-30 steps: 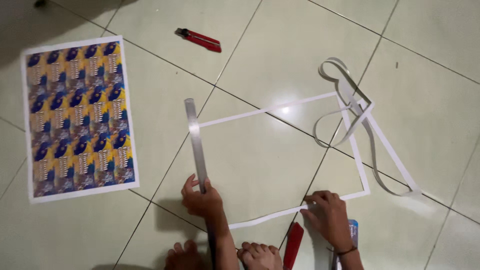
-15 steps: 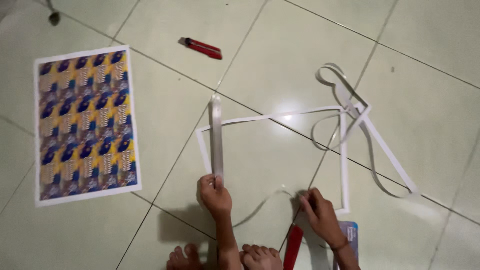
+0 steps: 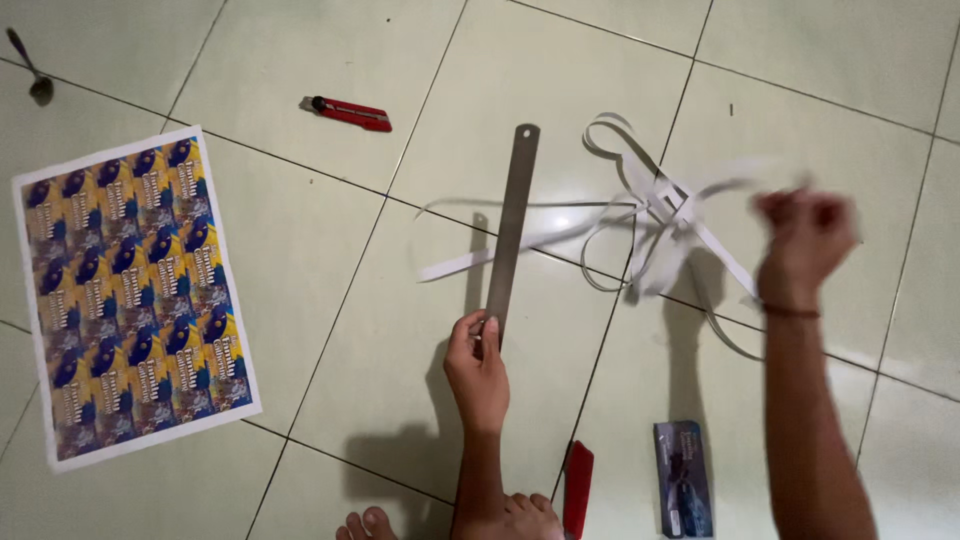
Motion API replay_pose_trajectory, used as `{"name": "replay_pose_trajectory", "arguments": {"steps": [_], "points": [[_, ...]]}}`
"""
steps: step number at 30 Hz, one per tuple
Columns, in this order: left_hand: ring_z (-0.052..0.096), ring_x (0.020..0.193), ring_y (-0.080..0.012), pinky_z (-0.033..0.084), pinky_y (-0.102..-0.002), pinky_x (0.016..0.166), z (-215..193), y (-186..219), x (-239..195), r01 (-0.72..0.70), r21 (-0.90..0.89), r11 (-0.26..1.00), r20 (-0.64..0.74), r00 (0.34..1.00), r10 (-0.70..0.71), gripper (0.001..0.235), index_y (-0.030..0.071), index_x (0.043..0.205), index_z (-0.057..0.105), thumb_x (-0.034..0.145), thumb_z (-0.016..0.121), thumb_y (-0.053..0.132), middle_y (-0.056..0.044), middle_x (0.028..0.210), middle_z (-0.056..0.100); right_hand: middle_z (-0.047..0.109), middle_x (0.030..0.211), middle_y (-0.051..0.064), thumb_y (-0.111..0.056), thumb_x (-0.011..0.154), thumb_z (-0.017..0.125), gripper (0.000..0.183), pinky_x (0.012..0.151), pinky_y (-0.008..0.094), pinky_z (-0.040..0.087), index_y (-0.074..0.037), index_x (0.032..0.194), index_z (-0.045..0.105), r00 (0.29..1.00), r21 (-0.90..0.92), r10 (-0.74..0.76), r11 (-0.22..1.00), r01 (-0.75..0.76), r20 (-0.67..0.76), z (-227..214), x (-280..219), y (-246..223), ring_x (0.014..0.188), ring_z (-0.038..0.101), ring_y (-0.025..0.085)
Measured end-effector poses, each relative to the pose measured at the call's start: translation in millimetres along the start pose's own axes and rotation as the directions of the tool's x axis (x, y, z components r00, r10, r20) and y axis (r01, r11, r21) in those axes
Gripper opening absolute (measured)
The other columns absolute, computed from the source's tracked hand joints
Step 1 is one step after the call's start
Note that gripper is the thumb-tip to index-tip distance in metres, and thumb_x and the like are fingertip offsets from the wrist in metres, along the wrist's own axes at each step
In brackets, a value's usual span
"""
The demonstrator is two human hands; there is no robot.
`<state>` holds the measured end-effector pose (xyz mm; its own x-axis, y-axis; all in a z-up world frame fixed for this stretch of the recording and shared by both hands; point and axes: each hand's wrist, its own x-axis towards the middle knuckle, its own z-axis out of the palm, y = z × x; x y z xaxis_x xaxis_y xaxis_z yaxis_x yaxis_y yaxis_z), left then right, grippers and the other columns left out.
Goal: The person uses a metal ruler and a red utility knife to cut a large sheet of printed paper on a tiled floor. They align the ruler along the paper and make several straight cuts to separate sections.
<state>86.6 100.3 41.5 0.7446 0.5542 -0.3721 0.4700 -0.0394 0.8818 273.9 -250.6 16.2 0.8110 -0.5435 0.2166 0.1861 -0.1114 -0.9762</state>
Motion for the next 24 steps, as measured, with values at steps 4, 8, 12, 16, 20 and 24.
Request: {"name": "replay_pose_trajectory", "arguments": {"steps": [4,8,12,16,20,24], "points": [[0.068,0.085,-0.0161,0.057,-0.033,0.072,0.6,-23.7,6.2,0.029,0.022,0.999,-0.011,1.000,-0.028,0.033,0.010,0.121,0.072,0.100,0.062,0.033,-0.005,0.108,0.077,0.068,0.081,0.017,0.006,0.108,0.056,0.018,0.075,0.040,0.070,-0.007,0.097,0.050,0.969,0.022,-0.204,0.978,0.209,-0.140,-9.1,38.0,-21.4,0.076,0.074,0.028],[0.070,0.092,-0.0167,0.060,-0.033,0.077,-2.0,-47.9,12.3,0.076,0.044,0.996,-0.053,0.996,-0.073,0.034,0.011,0.125,0.069,0.098,0.066,0.032,-0.006,0.108,0.076,0.058,0.116,0.023,0.012,0.107,0.061,0.019,0.081,0.042,0.072,0.002,0.117,0.049,0.893,-0.386,-0.450,0.827,0.409,-0.017,-10.2,0.6,-37.3,0.100,0.071,0.036],[0.070,0.100,-0.0178,0.060,-0.032,0.083,-3.4,-64.9,16.0,0.074,0.067,0.995,-0.076,0.995,-0.068,0.038,0.010,0.128,0.069,0.097,0.068,0.032,-0.007,0.112,0.075,0.014,0.171,0.028,-0.004,0.104,0.076,0.094,0.132,0.052,0.022,0.000,0.160,0.001,0.997,-0.712,0.036,0.701,0.028,0.075,-7.3,-105.0,-45.2,0.160,0.020,0.045],[0.070,0.097,-0.0166,0.059,-0.032,0.083,-2.5,-90.8,22.0,0.106,0.061,0.993,-0.103,0.990,-0.099,0.039,0.011,0.126,0.069,0.096,0.069,0.035,-0.005,0.111,0.075,0.063,0.140,0.025,-0.025,0.100,0.069,0.046,0.095,0.049,0.048,0.006,0.133,0.060,0.929,-0.714,-0.035,0.629,0.307,0.369,-12.4,-241.5,-1.0,0.120,0.062,0.041],[0.071,0.093,-0.0193,0.057,-0.036,0.079,-1.0,-102.5,27.0,0.052,0.036,0.998,-0.095,0.994,-0.049,0.036,0.012,0.123,0.071,0.098,0.065,0.037,-0.007,0.108,0.076,0.078,0.116,-0.002,-0.027,0.085,0.075,0.042,0.092,0.028,0.053,-0.016,0.125,0.067,0.780,-0.582,0.471,0.794,-0.173,0.412,39.6,-340.7,-82.4,0.096,0.072,0.013],[0.071,0.085,-0.0161,0.058,-0.032,0.048,6.6,-93.0,30.5,0.107,-0.225,0.968,-0.036,0.992,-0.118,0.025,0.012,0.119,0.073,0.098,0.064,0.021,-0.008,0.108,0.077,0.079,0.096,0.007,-0.021,0.095,0.062,0.023,0.080,0.028,0.054,-0.006,0.109,0.073,0.323,-0.536,0.749,0.647,-0.542,0.579,70.1,-370.7,-89.5,0.089,0.069,0.014]]}}
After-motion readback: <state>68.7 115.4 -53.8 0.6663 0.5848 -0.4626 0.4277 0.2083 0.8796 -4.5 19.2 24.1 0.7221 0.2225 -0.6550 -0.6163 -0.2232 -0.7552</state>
